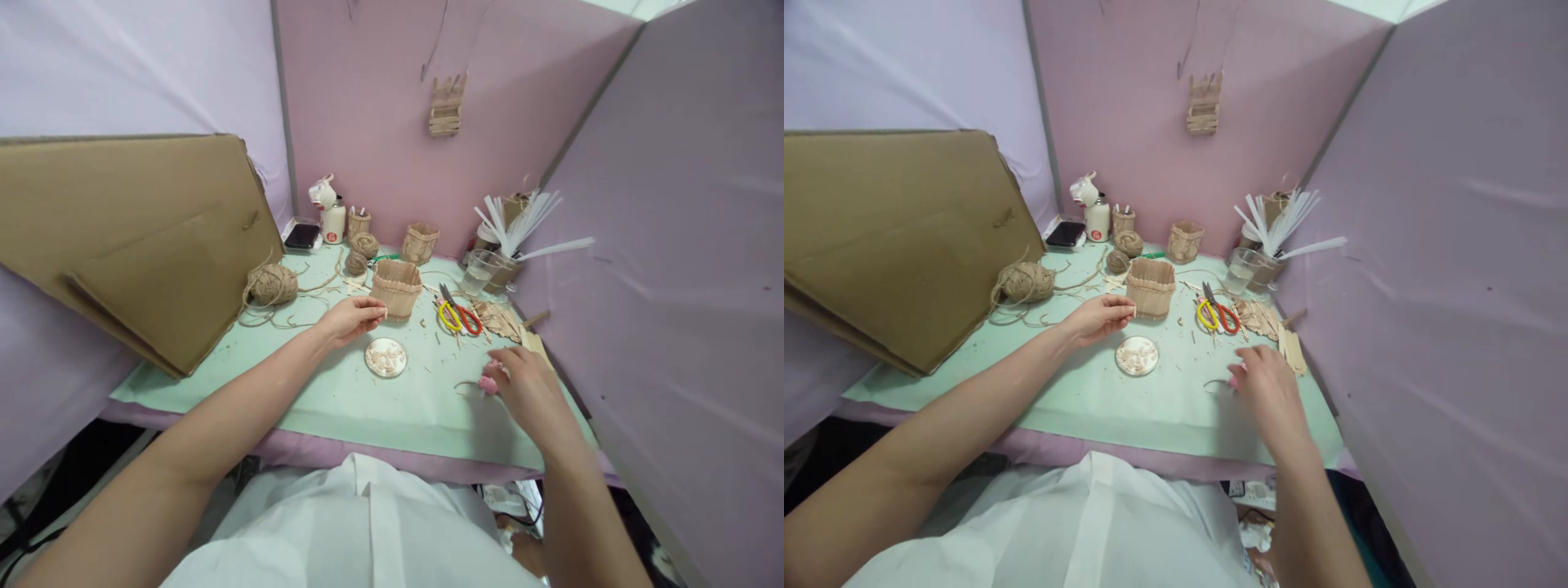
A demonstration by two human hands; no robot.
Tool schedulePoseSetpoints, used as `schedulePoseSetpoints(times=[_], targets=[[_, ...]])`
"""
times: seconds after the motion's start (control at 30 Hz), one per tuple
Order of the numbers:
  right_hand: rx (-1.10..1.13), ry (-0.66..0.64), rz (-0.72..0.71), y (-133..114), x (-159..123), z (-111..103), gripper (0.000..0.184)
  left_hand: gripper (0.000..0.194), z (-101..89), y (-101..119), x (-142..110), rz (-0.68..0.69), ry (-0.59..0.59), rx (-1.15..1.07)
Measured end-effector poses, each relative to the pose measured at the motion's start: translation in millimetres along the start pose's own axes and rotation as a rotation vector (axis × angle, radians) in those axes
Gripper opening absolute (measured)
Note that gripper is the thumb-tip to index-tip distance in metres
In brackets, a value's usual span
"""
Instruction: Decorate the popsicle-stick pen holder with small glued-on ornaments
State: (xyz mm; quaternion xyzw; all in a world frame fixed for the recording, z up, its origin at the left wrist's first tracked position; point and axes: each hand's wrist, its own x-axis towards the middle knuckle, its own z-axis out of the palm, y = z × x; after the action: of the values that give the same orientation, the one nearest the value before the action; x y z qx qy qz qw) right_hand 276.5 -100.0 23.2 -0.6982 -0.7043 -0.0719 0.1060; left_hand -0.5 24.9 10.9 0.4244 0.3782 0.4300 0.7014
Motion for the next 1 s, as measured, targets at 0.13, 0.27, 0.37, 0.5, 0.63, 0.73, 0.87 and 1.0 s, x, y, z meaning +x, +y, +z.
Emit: schedulePoseSetpoints(times=[0.13, 0.27, 0.37, 0.5, 0.63, 0.73, 0.87, 1.0], targets=[[0.215, -0.168, -0.157, -51, 24, 8, 0.023, 0.026, 0.8, -2, -1, 0.027, -0.012, 0.080], [0.174, -0.271, -0.093, -69, 35, 29, 0.023, 0.028, 2.4, -2, -2, 0.055, -0.007, 0.115], [0.176, -0.281, -0.086, -64, 35, 38, 0.021, 0.029, 4.0, -2, -2, 0.063, 0.007, 0.128], [0.242, -0.283, -0.074, -57, 34, 43, 0.017, 0.029, 4.4, -4, -1, 0.059, 0.012, 0.135], [0.447, -0.249, -0.056, -60, 44, 38, 0.013, 0.027, 4.1, -5, -1, 0.059, 0.004, 0.138], [0.746, -0.098, -0.021, -74, 62, 34, 0.011, 0.024, 4.3, -6, -1, 0.079, 0.022, 0.148], [1.156, 0.023, 0.033, -101, 86, 39, 0.017, 0.021, 4.2, -6, -1, 0.115, 0.056, 0.178], [1.196, 0.107, 0.043, -116, 92, 48, 0.019, 0.019, 5.6, -5, -1, 0.150, 0.095, 0.206]])
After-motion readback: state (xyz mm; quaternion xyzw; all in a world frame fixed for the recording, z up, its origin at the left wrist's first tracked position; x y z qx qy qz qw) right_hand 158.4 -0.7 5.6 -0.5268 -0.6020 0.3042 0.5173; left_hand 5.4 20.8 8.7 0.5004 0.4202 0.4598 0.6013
